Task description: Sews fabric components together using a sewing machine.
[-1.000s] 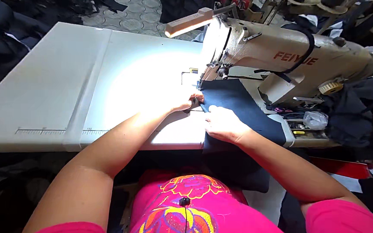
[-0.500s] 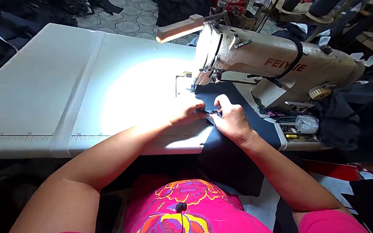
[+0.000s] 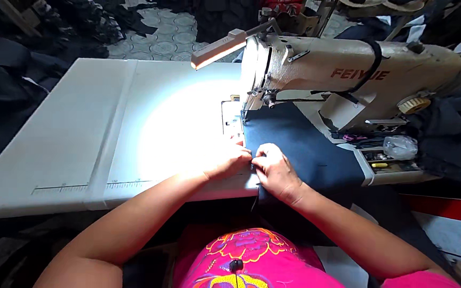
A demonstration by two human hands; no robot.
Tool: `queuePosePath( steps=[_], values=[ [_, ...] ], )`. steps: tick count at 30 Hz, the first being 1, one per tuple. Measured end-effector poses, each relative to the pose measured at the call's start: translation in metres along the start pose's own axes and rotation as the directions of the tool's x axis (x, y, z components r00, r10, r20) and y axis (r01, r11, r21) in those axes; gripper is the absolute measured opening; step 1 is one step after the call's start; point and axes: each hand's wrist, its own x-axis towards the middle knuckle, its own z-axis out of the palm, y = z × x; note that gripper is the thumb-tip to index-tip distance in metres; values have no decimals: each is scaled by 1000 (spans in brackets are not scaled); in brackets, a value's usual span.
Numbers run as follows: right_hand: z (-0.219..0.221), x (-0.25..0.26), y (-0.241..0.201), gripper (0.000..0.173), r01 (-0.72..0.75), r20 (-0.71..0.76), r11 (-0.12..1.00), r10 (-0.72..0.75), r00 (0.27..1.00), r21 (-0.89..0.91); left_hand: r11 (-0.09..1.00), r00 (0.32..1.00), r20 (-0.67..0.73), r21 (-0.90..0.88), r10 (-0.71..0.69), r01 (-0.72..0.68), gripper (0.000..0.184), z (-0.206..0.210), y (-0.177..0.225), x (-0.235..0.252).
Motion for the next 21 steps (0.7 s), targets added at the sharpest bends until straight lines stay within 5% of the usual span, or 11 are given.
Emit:
queuePosePath(
  steps=[5,21],
  values=[
    [27,-25,4,25,45,-111,993,-33,993,109,994,965,238,10,-110,111,37,-17,10,-19],
    [32,-14,12,24,67,-148,996,-59,987,53,993,967,235,-41,-100,113,39,-16,-14,-20]
  ],
)
